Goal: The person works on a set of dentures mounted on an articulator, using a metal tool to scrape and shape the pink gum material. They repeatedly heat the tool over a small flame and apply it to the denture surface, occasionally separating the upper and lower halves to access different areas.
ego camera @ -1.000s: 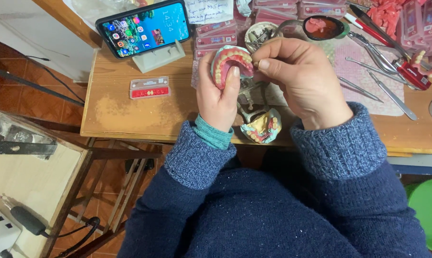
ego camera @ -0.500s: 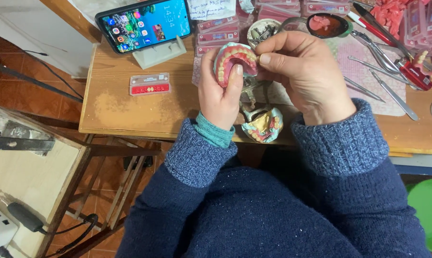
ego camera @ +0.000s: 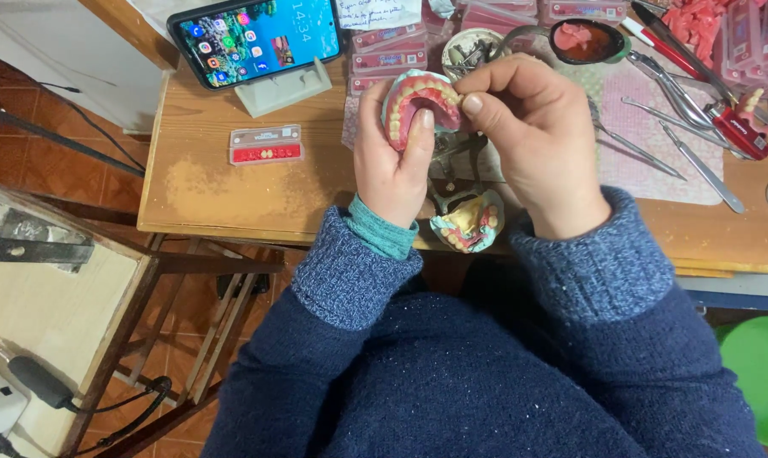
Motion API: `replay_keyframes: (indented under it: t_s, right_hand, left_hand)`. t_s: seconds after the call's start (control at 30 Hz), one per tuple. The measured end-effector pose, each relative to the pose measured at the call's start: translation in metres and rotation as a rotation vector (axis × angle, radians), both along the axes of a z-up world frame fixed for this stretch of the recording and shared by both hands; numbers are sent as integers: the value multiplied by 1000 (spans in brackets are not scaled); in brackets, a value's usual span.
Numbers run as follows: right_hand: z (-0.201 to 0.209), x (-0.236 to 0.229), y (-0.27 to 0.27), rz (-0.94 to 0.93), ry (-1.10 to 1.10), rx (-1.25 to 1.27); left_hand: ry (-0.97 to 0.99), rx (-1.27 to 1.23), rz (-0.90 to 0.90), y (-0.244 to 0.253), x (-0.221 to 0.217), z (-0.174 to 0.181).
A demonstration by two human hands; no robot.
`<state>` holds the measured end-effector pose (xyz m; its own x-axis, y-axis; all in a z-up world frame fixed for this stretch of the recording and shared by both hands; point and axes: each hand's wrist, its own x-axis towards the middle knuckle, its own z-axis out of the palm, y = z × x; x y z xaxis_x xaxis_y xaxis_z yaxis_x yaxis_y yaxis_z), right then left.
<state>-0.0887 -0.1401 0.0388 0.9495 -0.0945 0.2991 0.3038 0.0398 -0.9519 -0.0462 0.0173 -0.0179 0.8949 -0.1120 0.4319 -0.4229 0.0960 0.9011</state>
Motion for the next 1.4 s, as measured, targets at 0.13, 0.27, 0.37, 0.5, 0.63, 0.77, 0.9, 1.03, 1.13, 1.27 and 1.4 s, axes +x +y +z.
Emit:
replay_keyframes:
  t_s: [0.13,0.27,0.37,0.5,0.63,0.77,0.9,1.03,1.13,1.27,1.4]
  right_hand:
    - [-2,-6,6,-131,-114,-203]
    - [-7,-7,9,-235,-217,-364]
    - [-9,-8,12,-251,-225,-353]
    - [-12,-8,19,-255,-202,-223]
    - [-15,-8,18,-251,-187,-162]
    - [-15,-10,14,-228,-198,-161]
    - [-9,-13,14,-165,-102,7]
    - [-6,-16,20,-214,-78,-33]
    - [-7,-15,22,-240,-81,-51]
    - [-8,-16,22,-294,-139,-145]
    - [-7,-18,19,-356,-245,-347]
  left_hand:
    - [6,2,5,-1,0,-1]
    - [-2,-23,-12,-2,1,-4]
    - [-3,-2,16,-3,0,-4]
    - [-29,12,38,-3,-3,-4]
    - [-23,0,24,-3,-2,-4]
    - [-15,11,23,-2,-2,-2]
    - [3,8,15,-2,-2,-3]
    - [-26,25,31,-2,-3,-7]
    - [-25,45,50,-2,-3,-9]
    - [-85,128,112,-1,-6,-8]
    - [-157,203,185,0,-8,-8]
